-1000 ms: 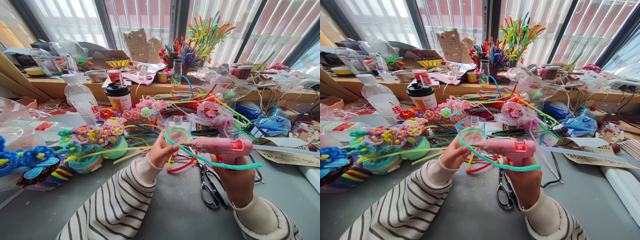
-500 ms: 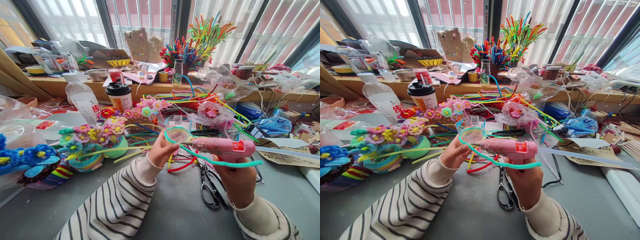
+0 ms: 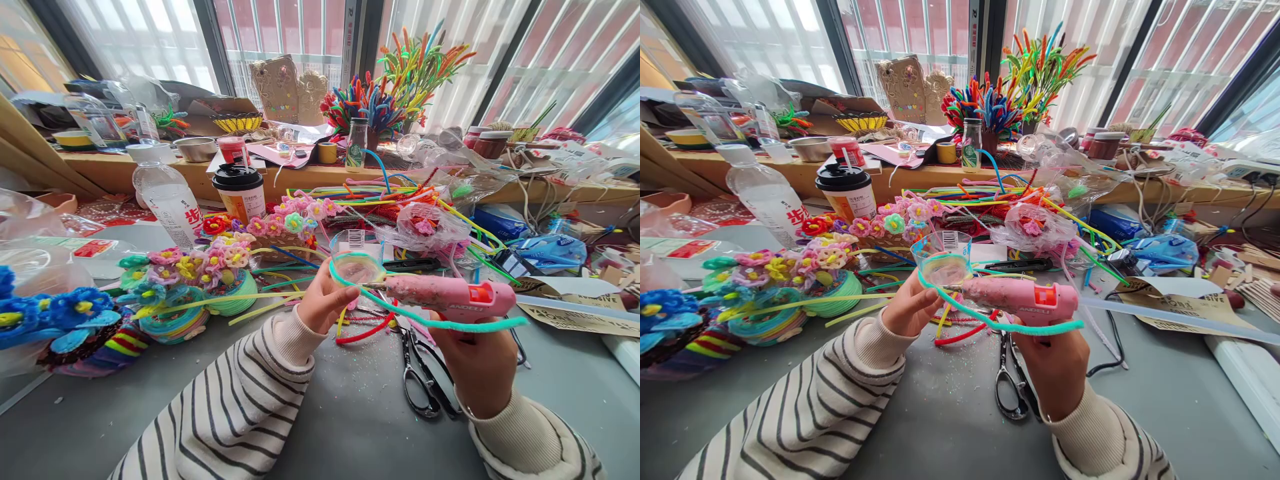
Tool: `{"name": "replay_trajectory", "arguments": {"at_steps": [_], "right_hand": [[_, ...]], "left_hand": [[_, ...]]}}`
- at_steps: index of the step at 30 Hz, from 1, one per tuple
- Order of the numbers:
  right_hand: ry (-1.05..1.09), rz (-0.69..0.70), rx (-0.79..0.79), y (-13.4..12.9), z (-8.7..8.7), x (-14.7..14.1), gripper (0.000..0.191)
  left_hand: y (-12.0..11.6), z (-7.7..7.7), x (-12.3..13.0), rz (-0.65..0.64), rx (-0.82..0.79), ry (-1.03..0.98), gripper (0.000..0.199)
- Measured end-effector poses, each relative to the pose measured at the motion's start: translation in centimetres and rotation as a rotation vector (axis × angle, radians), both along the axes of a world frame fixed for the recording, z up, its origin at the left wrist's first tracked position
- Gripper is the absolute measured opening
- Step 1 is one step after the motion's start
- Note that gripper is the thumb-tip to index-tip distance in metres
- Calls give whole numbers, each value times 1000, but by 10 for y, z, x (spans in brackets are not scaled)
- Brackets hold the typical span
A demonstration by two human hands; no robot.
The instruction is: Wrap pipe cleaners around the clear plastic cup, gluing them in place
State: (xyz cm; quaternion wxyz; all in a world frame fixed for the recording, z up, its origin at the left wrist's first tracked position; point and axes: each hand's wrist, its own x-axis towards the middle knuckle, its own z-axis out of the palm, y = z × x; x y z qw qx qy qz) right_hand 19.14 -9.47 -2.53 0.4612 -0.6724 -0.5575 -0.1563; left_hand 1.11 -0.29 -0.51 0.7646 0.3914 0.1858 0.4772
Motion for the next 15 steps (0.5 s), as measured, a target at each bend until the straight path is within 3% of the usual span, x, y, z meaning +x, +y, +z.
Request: {"name": "replay_trajectory", "arguments": {"at_steps": [15], "right_hand": [[-113, 15, 81, 0, 2, -1, 19]], "left_hand": [[0, 0, 0, 3, 16, 7, 64]]}}
